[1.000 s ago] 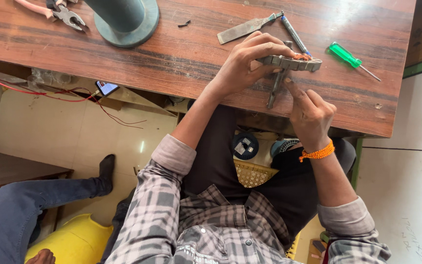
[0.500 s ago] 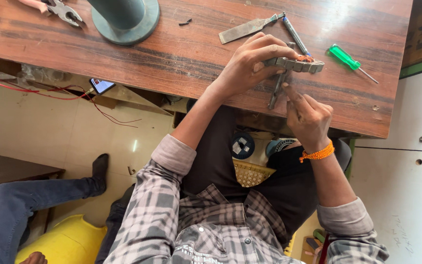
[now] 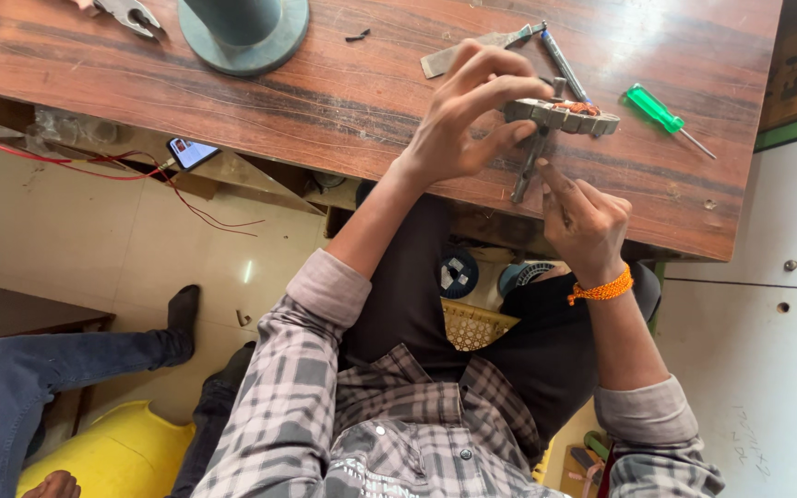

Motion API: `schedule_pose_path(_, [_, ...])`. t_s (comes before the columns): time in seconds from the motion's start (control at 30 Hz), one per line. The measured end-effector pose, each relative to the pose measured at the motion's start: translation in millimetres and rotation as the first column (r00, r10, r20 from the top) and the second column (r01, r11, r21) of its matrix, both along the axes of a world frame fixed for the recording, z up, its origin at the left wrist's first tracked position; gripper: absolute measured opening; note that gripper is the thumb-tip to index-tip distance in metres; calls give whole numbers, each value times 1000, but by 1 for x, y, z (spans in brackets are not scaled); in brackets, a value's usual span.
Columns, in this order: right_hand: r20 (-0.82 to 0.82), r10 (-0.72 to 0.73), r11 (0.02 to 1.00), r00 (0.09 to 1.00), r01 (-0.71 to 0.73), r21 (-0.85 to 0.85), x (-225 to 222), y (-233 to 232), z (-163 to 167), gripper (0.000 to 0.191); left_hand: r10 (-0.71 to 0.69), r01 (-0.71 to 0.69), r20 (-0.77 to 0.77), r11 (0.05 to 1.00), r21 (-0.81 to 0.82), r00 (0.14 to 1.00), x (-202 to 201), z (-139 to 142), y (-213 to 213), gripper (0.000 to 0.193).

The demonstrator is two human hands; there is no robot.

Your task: The person sits at a workbench assembling an electric motor armature, pressing copper coil windings into the slots of the rotor and turning the part to work around it. They pick up a green screwdriver and use it on the rotor before continuing to seat the windings by hand.

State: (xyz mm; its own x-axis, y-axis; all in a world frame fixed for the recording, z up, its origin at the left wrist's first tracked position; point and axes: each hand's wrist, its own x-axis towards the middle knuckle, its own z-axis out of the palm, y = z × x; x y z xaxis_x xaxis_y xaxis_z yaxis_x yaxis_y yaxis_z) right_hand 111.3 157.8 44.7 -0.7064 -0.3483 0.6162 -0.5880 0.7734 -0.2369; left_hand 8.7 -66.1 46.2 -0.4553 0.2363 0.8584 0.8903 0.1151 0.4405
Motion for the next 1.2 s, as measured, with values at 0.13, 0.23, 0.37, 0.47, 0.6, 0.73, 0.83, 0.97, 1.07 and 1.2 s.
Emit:
schedule_pose_path(0.13, [30, 6, 1000, 1000, -7, 11, 1, 2, -1, 49, -26, 19, -94, 997, -76, 995, 16, -5, -7, 34])
schedule_pose_path(0.23, [21, 28, 999, 999, -28, 21, 1, 2, -1, 50, 105, -162, -251, 962, -222, 962, 23, -10, -6, 43])
schedule_pose_path(0.37, [30, 39, 999, 999, -40, 13, 4, 2, 0, 50, 180, -297, -334, 891, -344, 925, 23, -17, 3, 39])
schedule_pose_path(0.47, [44, 30, 1000, 999, -30, 3, 12, 1, 0, 45, 168, -337, -429, 872, -356, 887, 22, -21, 6, 37])
schedule_pose_path(0.6, [64, 51, 999, 997, -51, 9, 27, 4, 8, 40, 138, -346, -458, 844, -409, 878, 24, -24, 8, 26])
schedule_pose_path(0.73, [133, 28, 997, 991, -37, 64, 42, 11, 35, 33, 139, -324, -448, 872, -368, 883, 25, -24, 7, 25])
schedule_pose_path(0.83, [121, -43, 993, 992, 29, 114, 47, 15, 63, 24, 171, -328, -405, 873, -360, 898, 30, -23, 7, 15])
schedule_pose_path(0.97, [58, -52, 993, 997, 46, 112, 33, 8, 90, 9, 200, -222, -123, 954, -204, 972, 45, -22, 16, 13])
schedule_pose_path(1.07, [-12, 34, 996, 999, -33, 83, 10, -6, 106, 7, 175, -174, 147, 985, -23, 974, 58, -18, 28, 11])
schedule_pose_path(1.2, [-44, 122, 991, 992, -120, 61, -22, -27, 119, 6, 72, -178, 494, 969, 171, 867, 70, -12, 40, 9])
